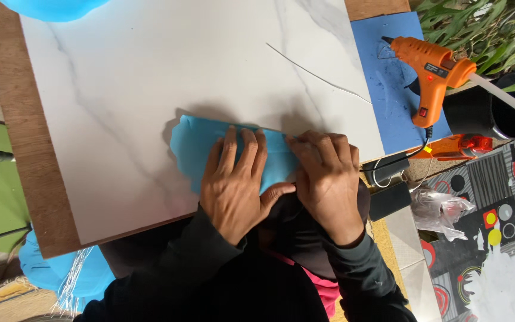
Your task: The person folds a blue petal-shaped paper, inserts a wire through it, and applies hot glue to the fold by hand.
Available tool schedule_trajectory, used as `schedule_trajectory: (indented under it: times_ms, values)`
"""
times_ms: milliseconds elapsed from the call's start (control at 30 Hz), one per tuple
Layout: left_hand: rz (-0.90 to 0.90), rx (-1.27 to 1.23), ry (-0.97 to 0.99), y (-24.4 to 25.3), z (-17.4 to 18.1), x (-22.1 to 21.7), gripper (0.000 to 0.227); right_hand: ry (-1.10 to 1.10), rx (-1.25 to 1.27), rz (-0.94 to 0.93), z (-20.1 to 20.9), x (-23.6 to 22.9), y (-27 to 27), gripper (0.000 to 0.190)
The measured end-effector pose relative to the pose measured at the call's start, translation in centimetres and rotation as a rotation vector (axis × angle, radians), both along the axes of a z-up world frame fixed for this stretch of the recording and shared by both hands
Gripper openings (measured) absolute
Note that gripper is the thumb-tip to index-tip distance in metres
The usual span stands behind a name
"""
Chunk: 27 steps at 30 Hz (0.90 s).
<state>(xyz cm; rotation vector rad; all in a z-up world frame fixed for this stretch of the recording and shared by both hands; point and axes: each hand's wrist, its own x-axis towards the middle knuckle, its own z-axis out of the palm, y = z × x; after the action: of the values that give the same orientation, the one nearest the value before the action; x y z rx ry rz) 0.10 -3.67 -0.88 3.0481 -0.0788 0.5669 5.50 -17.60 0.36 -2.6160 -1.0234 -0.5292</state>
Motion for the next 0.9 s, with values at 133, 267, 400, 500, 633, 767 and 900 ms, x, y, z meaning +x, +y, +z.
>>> schedule_trajectory:
  times_ms: [133,267,400,500,633,767,900]
  values:
    - [0.012,0.030,-0.037,-0.2,-0.2,0.1,0.075,0.007,0.038,-0.006,0.7,-0.2,-0.5,0.031]
    - [-0.134,-0.047,-0.049,1.4,-0.6,0.4,0.071,-0.069,-0.042,-0.074,0.5,-1.1,-1.2,0.027]
    - [-0.402,-0.089,-0.075,5.1,-1.0,1.5,0.056,-0.048,0.019,-0.052,0.7,-3.4,-1.1,0.019]
    - [-0.524,0.003,-0.080,9.6,-2.3,3.9,0.050,0.127,0.203,0.312,2.1,-6.3,1.0,0.026]
    - [-0.368,0.201,-0.225,15.5,-0.6,5.5,0.028,0.447,0.235,0.909,2.6,-9.0,2.4,0.017]
    - [-0.047,0.233,-0.293,12.3,1.9,2.9,0.022,0.494,0.087,0.851,3.2,-5.2,0.8,0.020]
    - [-0.062,-0.089,-0.112,3.7,-0.4,0.0,0.054,0.276,0.204,0.248,3.7,2.5,1.4,0.011]
